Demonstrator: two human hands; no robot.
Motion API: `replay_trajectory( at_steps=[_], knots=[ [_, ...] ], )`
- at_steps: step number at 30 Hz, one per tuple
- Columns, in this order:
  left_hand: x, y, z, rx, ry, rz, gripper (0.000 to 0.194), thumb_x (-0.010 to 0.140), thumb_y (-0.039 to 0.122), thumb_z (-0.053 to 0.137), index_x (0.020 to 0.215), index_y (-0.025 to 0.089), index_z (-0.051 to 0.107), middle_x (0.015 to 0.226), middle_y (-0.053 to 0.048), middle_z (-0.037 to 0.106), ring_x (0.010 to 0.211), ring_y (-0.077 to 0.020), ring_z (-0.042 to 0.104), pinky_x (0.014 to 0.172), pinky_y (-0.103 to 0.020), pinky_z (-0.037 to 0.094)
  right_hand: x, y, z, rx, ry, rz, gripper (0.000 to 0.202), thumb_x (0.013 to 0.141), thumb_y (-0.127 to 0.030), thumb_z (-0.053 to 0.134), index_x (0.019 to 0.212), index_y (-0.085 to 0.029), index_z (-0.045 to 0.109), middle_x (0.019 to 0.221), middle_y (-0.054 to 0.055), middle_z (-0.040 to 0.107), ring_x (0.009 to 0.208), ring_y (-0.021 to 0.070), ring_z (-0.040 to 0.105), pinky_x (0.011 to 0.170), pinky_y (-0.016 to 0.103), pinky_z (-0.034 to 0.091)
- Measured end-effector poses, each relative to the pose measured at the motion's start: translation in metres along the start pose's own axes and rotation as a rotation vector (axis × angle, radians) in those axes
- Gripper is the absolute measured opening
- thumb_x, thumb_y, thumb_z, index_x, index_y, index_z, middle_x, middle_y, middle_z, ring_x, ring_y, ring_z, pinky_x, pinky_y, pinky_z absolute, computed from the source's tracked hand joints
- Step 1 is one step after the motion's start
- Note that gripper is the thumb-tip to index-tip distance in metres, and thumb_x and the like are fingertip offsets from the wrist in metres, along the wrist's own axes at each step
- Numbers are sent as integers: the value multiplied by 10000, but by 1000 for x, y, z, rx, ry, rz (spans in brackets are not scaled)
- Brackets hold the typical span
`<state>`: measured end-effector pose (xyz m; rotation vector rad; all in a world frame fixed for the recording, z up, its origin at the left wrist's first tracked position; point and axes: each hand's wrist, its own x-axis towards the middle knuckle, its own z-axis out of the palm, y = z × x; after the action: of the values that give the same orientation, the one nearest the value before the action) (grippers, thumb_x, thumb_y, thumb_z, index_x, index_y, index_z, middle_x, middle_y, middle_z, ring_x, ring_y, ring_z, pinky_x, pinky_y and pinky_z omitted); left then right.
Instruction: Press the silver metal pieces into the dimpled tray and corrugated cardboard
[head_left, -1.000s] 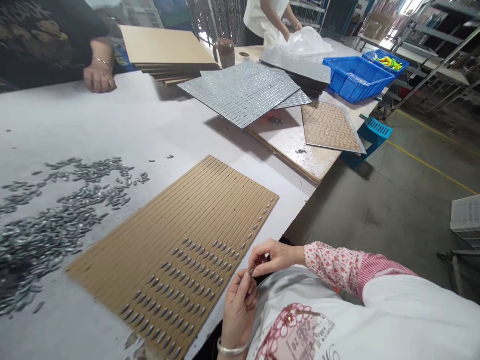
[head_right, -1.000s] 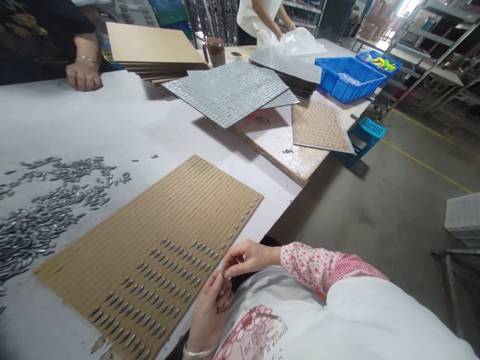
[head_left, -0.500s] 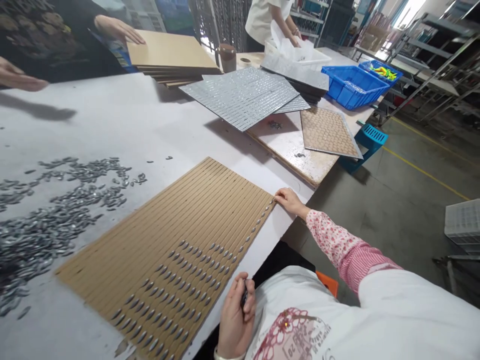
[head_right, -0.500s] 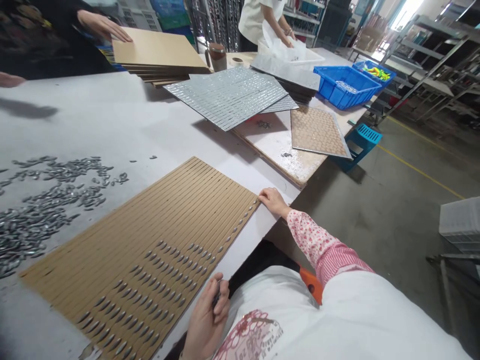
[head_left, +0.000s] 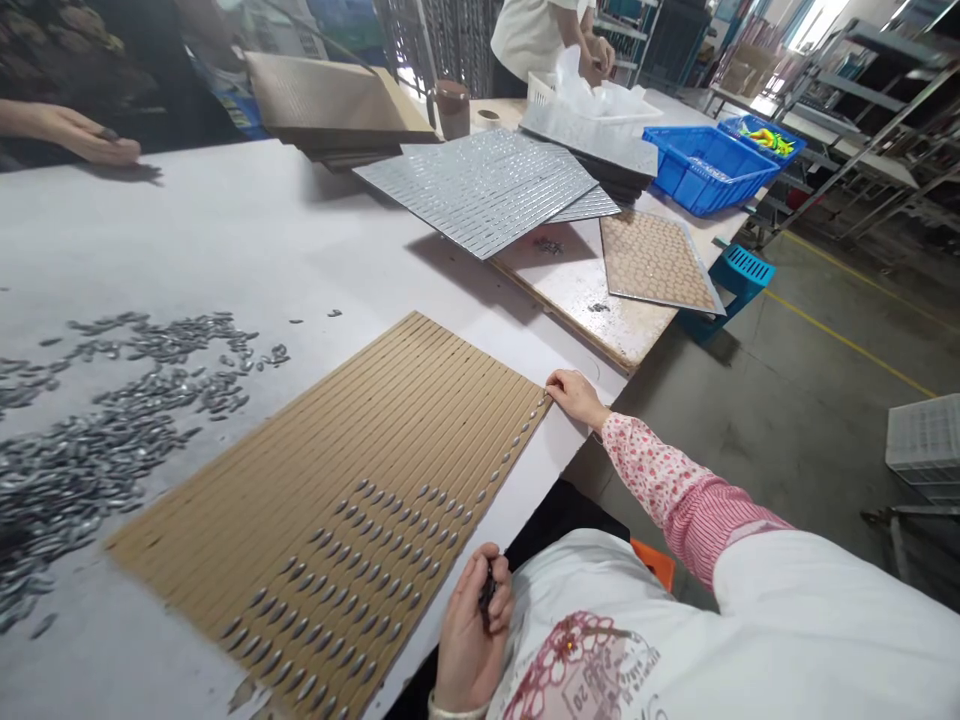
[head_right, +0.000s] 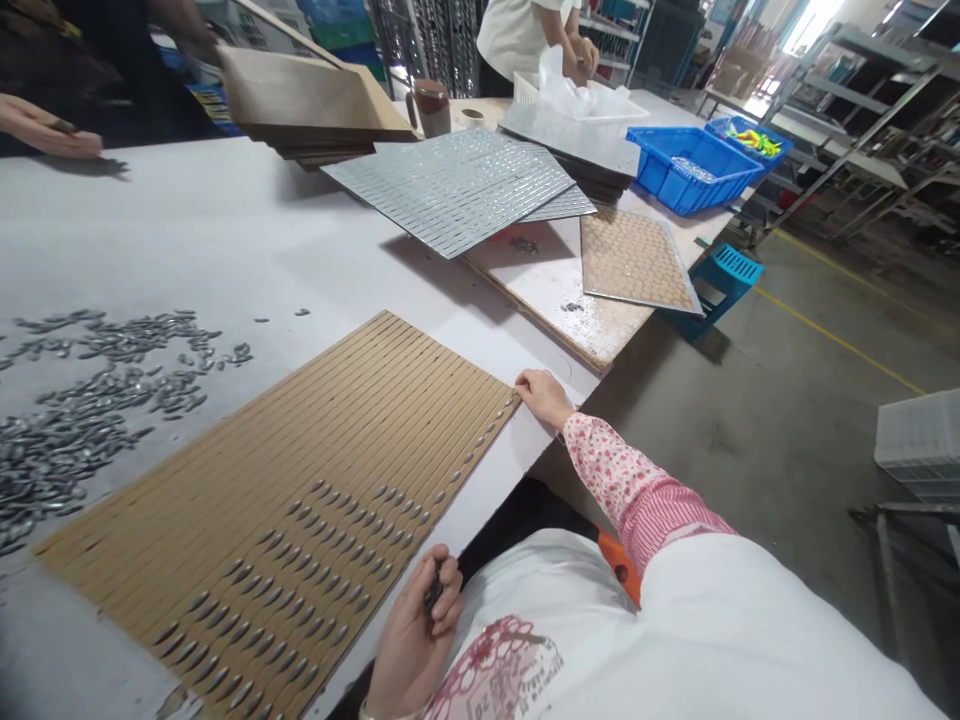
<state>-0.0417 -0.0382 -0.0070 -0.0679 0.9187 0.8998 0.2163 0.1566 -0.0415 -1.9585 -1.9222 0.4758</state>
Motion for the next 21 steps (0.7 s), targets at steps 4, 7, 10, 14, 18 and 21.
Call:
replay_trajectory(
  at_steps=[4, 7, 10, 14, 18, 21],
  knots=[
    [2, -1, -4, 16, 29, 28, 259, 722, 322, 689, 898, 165, 583, 637, 52, 414, 444, -7, 275, 362, -125, 227, 1, 2, 2, 267, 102, 65, 160, 793, -292, 494, 799, -168, 595, 776, 10, 607, 781, 147, 506, 731, 260, 390],
    [2, -2, -8, 39, 43, 59, 270, 737, 326, 674, 942, 173, 585, 603, 64, 389, 427, -7, 259, 357, -129, 206, 0, 8, 0, 517, 236, 179, 268, 817, -356, 426, 855, -135, 573, 781, 26, 592, 702, 128, 508, 675, 247, 409],
    [3, -2, -10, 70, 45, 89, 314, 735, 318, 675, 999, 177, 580, 588, 69, 387, 417, -7, 255, 360, -132, 191, -9, 6, -4, 579, 263, 156, 304, 825, -391, 427, 873, -123, 564, 794, 37, 588, 704, 126, 510, 682, 249, 418],
    [5, -4, -10, 132, 41, 146, 364, 743, 345, 658, 1050, 171, 570, 574, 71, 385, 414, -10, 258, 372, -134, 178, -34, -19, -4, 518, 58, -102, 256, 824, -381, 514, 847, -143, 605, 776, 32, 596, 702, 131, 509, 688, 263, 420],
    [12, -7, -13, 188, 46, 198, 409, 751, 366, 638, 1098, 166, 559, 549, 75, 379, 408, -13, 236, 383, -144, 168, -55, -53, 6, 326, -181, -562, 185, 840, -327, 561, 789, -165, 636, 777, 49, 608, 780, 158, 507, 778, 308, 406],
    [15, -9, -14, 204, 63, 233, 428, 753, 368, 628, 1119, 158, 551, 542, 74, 377, 412, -17, 228, 387, -154, 160, -62, -71, 18, 197, -243, -758, 186, 862, -320, 536, 811, -179, 645, 789, 53, 593, 799, 169, 477, 777, 313, 389]
  ],
)
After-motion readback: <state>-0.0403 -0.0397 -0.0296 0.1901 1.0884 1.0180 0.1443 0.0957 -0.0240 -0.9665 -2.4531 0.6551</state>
